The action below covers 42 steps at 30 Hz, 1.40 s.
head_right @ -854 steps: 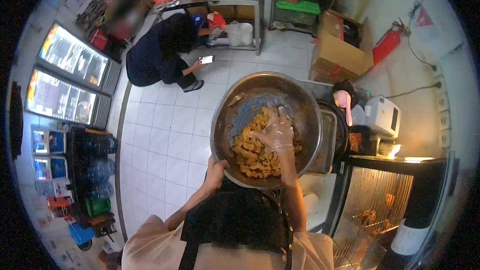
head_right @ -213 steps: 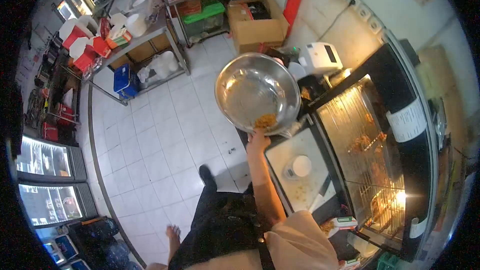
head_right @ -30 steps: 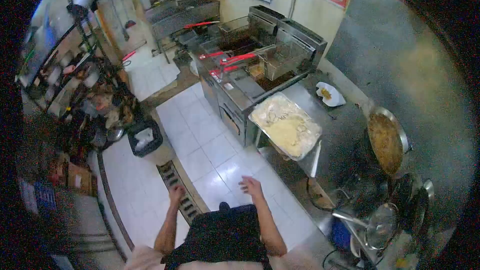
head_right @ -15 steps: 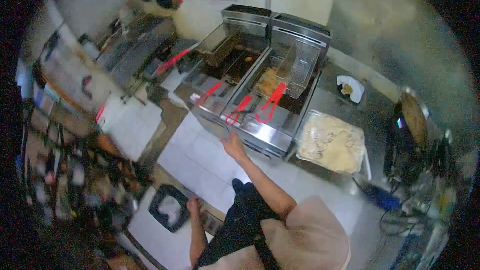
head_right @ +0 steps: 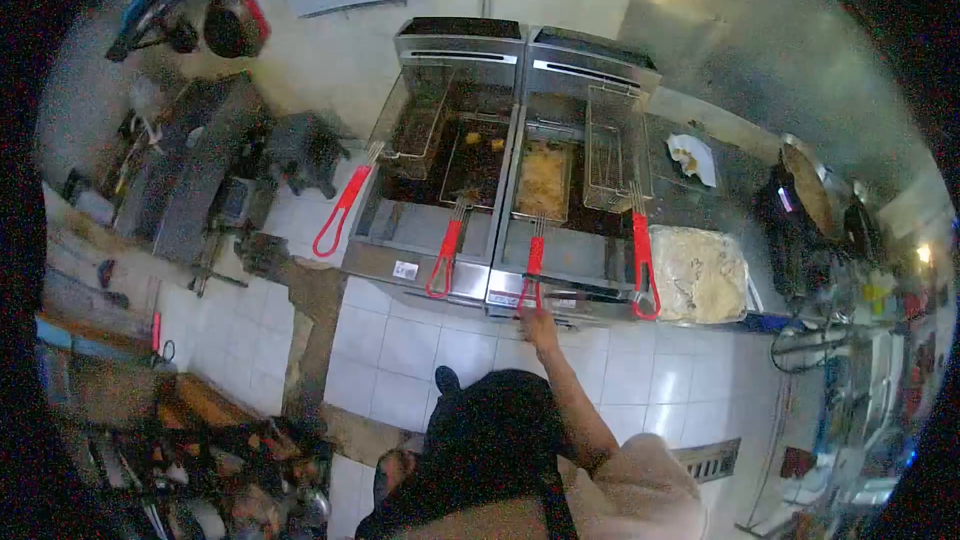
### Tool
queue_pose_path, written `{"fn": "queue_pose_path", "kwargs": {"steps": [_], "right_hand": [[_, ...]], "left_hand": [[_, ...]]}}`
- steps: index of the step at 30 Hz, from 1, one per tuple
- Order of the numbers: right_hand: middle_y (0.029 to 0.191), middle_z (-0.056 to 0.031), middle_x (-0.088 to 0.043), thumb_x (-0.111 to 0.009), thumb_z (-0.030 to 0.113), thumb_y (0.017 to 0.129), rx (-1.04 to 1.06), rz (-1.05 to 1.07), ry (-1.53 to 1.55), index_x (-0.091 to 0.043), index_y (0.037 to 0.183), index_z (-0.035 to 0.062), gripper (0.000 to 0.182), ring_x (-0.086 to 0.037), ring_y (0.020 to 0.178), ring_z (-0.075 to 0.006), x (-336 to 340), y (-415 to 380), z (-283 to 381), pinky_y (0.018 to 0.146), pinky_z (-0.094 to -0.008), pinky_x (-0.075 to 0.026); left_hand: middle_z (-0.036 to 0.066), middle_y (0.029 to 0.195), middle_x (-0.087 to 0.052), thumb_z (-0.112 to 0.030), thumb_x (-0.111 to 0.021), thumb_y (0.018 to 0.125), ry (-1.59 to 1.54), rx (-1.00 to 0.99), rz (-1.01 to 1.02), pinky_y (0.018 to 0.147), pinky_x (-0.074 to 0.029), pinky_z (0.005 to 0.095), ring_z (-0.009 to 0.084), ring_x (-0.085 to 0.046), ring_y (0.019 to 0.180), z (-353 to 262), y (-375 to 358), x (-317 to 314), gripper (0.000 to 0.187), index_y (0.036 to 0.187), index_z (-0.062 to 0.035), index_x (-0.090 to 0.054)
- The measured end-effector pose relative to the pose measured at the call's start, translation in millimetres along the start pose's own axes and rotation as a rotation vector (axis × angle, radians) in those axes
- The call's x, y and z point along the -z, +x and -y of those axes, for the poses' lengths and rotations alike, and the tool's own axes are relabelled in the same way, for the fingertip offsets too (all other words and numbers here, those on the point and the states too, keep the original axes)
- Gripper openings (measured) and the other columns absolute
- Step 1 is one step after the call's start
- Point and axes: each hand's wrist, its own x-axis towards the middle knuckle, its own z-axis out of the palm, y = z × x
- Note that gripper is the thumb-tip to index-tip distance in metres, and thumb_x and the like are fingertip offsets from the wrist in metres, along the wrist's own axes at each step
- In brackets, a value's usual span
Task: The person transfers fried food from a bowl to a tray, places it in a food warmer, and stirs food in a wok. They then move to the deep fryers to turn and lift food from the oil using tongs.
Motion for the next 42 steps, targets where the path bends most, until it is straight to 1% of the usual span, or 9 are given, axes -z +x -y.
{"fn": "queue_pose_path", "kwargs": {"steps": [2, 3, 8, 11, 23, 28, 34, 40, 42], "right_hand": [[0.075, -0.0126, -0.059, -0.055, 0.021, 0.081, 0.164, -0.187, -0.797, -0.056, 0.085, 0.0036, 0.018, -0.058, 0.064, -0.0272, -12.3, -49.6, 52.2, 0.057, -0.0373, -0.047], [0.076, -0.014, -0.06, -0.056, 0.02, 0.08, 0.236, -0.268, -1.199, -0.057, 0.086, 0.0037, 0.018, -0.058, 0.067, -0.0288, -19.1, -74.4, 82.3, 0.06, -0.0368, -0.048], [0.081, -0.0166, -0.063, -0.061, 0.016, 0.07, 1.02, -0.714, -1.447, -0.062, 0.09, 0.0084, 0.021, -0.06, 0.082, -0.0319, -25.4, -45.2, 156.9, 0.082, -0.0489, -0.041], [0.078, -0.0158, -0.064, -0.063, 0.013, 0.067, 0.543, -0.382, -1.782, -0.065, 0.084, 0.009, 0.018, -0.061, 0.082, -0.0303, -1.9, -32.0, 149.9, 0.085, -0.048, -0.039], [0.067, -0.0117, -0.063, -0.06, 0.014, 0.068, 0.222, -0.011, -1.954, -0.067, 0.07, 0.011, 0.007, -0.064, 0.07, -0.0281, 33.7, -67.2, 107.5, 0.075, -0.0433, -0.046], [0.065, -0.012, -0.061, -0.059, 0.02, 0.078, 0.477, -0.383, -1.202, -0.061, 0.077, 0.0055, 0.015, -0.06, 0.057, -0.0279, 30.7, 5.8, 63.0, 0.053, -0.0367, -0.05], [0.063, -0.0012, -0.052, -0.048, 0.032, 0.093, -0.175, 0.073, 0.421, -0.054, 0.095, 0.0067, 0.026, -0.05, 0.049, -0.014, -14.3, 45.2, 73.5, 0.044, -0.0301, -0.044], [0.06, 0.0014, -0.044, -0.047, 0.03, 0.094, -0.02, 0.113, 0.302, -0.048, 0.095, 0.008, 0.022, -0.042, 0.046, -0.009, -8.4, 75.5, 64.1, 0.041, -0.025, -0.041], [0.059, 0.0014, -0.044, -0.047, 0.03, 0.094, -0.003, 0.091, 0.198, -0.047, 0.092, 0.0084, 0.022, -0.042, 0.046, -0.0089, -4.9, 52.3, 78.6, 0.041, -0.0249, -0.04]], "left_hand": [[0.008, 0.069, -0.057, -0.042, -0.041, 0.086, 0.075, -0.296, -0.258, 0.044, -0.044, 0.0327, 0.0224, -0.053, 0.055, -43.8, 50.1, -34.1, 0.04, 0.076, -0.0066, -0.057], [0.007, 0.067, -0.056, -0.028, -0.05, 0.087, 0.515, -0.429, -0.392, 0.045, -0.044, 0.0286, 0.0173, -0.053, 0.053, -84.0, 69.4, -67.2, 0.025, 0.078, -0.0059, -0.059], [0.003, 0.07, -0.057, -0.019, -0.055, 0.087, 0.846, -0.459, -0.191, 0.042, -0.039, 0.0232, 0.0102, -0.05, 0.052, -197.3, 63.1, -299.2, 0.019, 0.093, -0.0013, -0.059], [0.003, 0.076, -0.057, -0.019, -0.053, 0.088, 0.915, -0.48, -0.083, 0.048, -0.043, 0.0223, 0.0103, -0.054, 0.059, -207.1, 81.7, -339.1, 0.02, 0.096, -0.0026, -0.06], [0.006, 0.079, -0.059, -0.025, -0.055, 0.088, 0.973, -0.238, -0.027, 0.051, -0.048, 0.0247, 0.0145, -0.059, 0.063, -156.4, 97.2, -329.9, 0.026, 0.1, -0.0018, -0.058], [0.006, 0.078, -0.06, -0.023, -0.054, 0.087, 0.939, -0.243, -0.104, 0.051, -0.048, 0.0249, 0.0139, -0.059, 0.062, -147.1, 92.0, -331.2, 0.026, 0.099, -0.0008, -0.058], [0.008, 0.079, -0.061, -0.02, -0.054, 0.087, 0.896, -0.266, -0.141, 0.049, -0.048, 0.0269, 0.0164, -0.06, 0.059, -140.8, 83.3, -321.7, 0.023, 0.1, -0.0026, -0.059], [0.01, 0.079, -0.06, -0.028, -0.054, 0.086, 0.857, -0.207, -0.305, 0.046, -0.046, 0.0288, 0.0204, -0.06, 0.058, -142.7, 64.7, -251.6, 0.034, 0.107, -0.0018, -0.055], [0.012, 0.078, -0.06, -0.028, -0.053, 0.086, 0.298, 0.077, -0.016, 0.043, -0.045, 0.0293, 0.0229, -0.058, 0.056, -158.3, 81.8, -145.4, 0.034, 0.108, -0.002, -0.053]]}}
